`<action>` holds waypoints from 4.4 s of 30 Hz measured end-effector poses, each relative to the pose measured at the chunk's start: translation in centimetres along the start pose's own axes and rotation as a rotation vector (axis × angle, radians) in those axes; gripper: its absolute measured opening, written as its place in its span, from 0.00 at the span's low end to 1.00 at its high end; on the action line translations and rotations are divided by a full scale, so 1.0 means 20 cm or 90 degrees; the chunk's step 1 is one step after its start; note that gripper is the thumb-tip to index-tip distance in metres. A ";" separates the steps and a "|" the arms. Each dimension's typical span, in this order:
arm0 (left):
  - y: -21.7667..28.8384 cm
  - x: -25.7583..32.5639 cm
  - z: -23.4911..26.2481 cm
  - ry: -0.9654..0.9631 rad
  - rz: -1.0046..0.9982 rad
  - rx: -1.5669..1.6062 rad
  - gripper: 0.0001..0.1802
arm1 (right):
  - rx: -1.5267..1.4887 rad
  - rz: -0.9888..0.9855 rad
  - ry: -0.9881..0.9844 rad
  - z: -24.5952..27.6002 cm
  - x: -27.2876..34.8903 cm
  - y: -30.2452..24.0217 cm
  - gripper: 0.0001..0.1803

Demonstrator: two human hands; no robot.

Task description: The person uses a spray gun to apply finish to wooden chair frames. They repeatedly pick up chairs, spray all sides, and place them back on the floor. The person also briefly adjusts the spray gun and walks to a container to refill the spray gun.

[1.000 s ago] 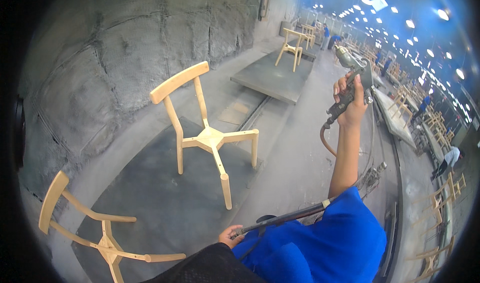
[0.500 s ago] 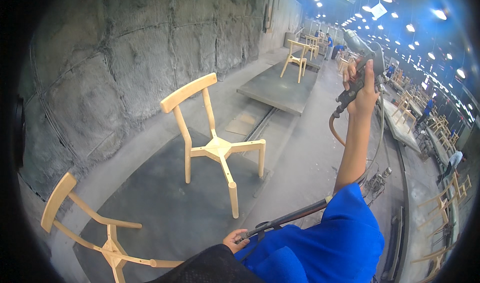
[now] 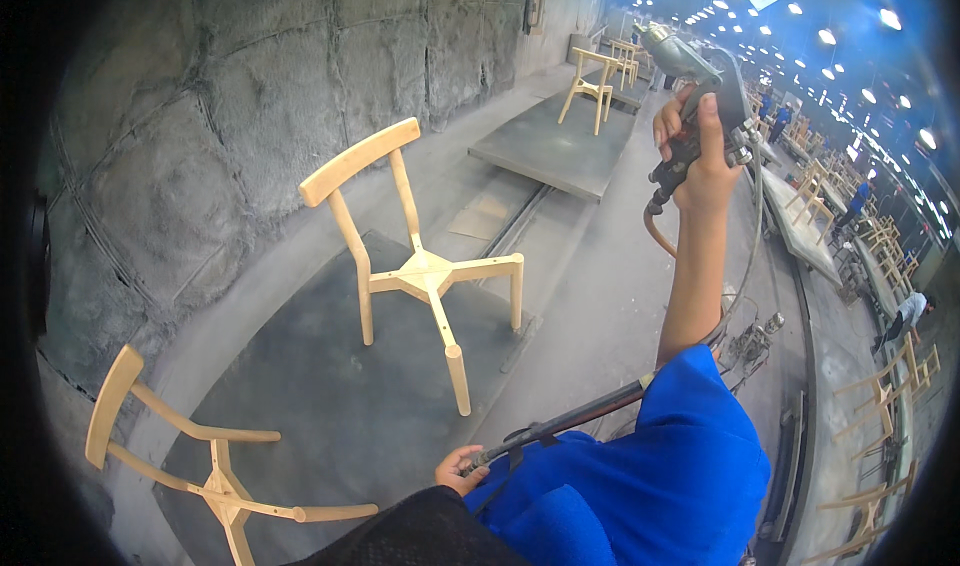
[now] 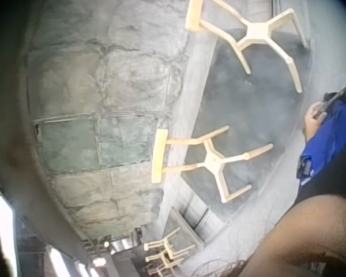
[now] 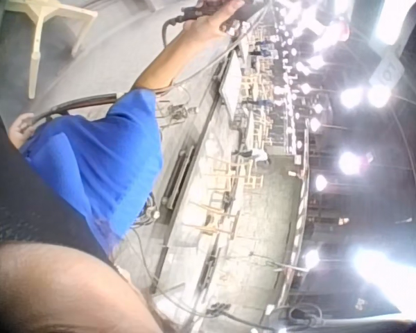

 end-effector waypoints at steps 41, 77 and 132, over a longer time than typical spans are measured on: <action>1.04 -0.39 -0.28 0.134 -0.459 -0.141 0.08 | -0.485 -0.464 -0.496 -0.21 1.31 0.67 0.56; 0.98 -0.41 -0.37 0.159 -0.724 -0.508 0.12 | -0.495 -0.443 -0.618 -0.13 1.27 0.80 0.56; 0.90 -0.65 -0.56 0.115 -0.706 -0.660 0.16 | -0.358 -0.477 -0.688 0.19 1.14 1.08 0.58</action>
Point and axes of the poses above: each hand's wrist, its own x-axis away from the middle knuckle, its own z-axis out of the back of the hand, y = z × x, the point moved 6 cm from there along -x, towards the middle knuckle, and after that the axes turned 4 degrees about -z, right-handed, at the moved point
